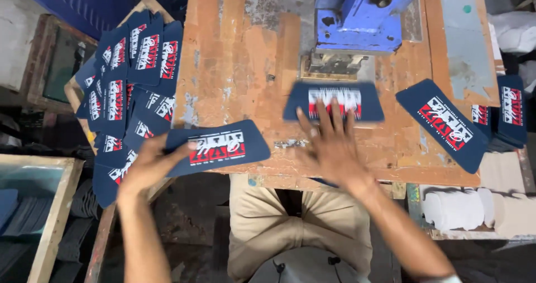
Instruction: The recorder is sorting and marking printed fabric components for hats.
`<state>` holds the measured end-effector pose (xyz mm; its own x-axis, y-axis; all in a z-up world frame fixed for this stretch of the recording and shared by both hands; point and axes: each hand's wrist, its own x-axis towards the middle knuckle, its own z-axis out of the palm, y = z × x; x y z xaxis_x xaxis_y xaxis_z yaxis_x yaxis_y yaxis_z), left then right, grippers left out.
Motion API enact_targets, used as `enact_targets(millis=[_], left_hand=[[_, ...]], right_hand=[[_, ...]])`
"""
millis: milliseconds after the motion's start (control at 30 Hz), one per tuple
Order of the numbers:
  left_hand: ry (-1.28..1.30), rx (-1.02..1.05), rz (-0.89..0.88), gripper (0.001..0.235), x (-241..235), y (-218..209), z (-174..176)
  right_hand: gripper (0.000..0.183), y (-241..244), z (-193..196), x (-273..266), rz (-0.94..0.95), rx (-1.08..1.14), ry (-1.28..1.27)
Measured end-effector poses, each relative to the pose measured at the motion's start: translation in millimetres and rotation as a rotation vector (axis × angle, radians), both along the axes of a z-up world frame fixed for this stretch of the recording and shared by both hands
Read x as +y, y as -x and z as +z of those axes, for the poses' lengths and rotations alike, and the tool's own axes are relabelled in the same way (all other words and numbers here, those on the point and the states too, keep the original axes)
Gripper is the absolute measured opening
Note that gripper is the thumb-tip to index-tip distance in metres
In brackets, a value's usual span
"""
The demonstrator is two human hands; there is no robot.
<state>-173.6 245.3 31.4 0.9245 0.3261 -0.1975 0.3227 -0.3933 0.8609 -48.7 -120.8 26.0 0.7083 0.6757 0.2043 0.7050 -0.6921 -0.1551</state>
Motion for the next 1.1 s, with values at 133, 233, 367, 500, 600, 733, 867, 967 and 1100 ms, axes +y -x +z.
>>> enact_targets(millis=[133, 233, 367, 500, 600, 733, 867, 967, 1100], left_hand=[[0.111, -0.076, -0.081, 0.027, -21.0, -20.7, -21.0], [0.152, -0.162, -0.085, 0.028, -22.9, -17.7, -25.1], [0.165, -0.13, -0.071, 0.027, -25.2, -14.4, -16.1], [0.163, -0.161, -0.069, 0.027, -21.4, -19.9, -16.9], [0.153, -0.155, -0.063, 0.028, -25.8, -9.8, -17.5], [0.174, -0.202, -0.086, 0.027, -27.2, -10.8, -18.0], [0.146, -0.186, -0.071, 0.028, -28.2, -10.3, -24.1], [0.156, -0.3, -0.028, 0.025, -30.1, 1.2, -24.2], [0.062, -0.566, 0.28, 0.022, -5.9, 17.1, -15.5]], right_hand=[[0.083, -49.0, 4.0, 36.0, -0.049, 0.119, 0.023], [0.081, -42.0, 6.7, 47.2, -0.068, 0.09, 0.029], [0.079, -34.1, -1.0, 47.0, -0.073, 0.007, -0.035], [0.072, -17.3, 16.3, 24.1, -0.028, 0.115, -0.08], [0.066, 22.9, 12.6, -8.3, 0.064, 0.135, -0.169], [0.061, 55.2, 5.7, -34.9, -0.023, 0.029, -0.166], [0.058, 56.1, 30.7, -50.3, 0.0, 0.016, -0.221], [0.051, 28.1, 39.5, -97.9, 0.044, 0.157, -0.337], [0.055, -41.0, -16.3, -212.7, -0.408, 0.113, -0.393]])
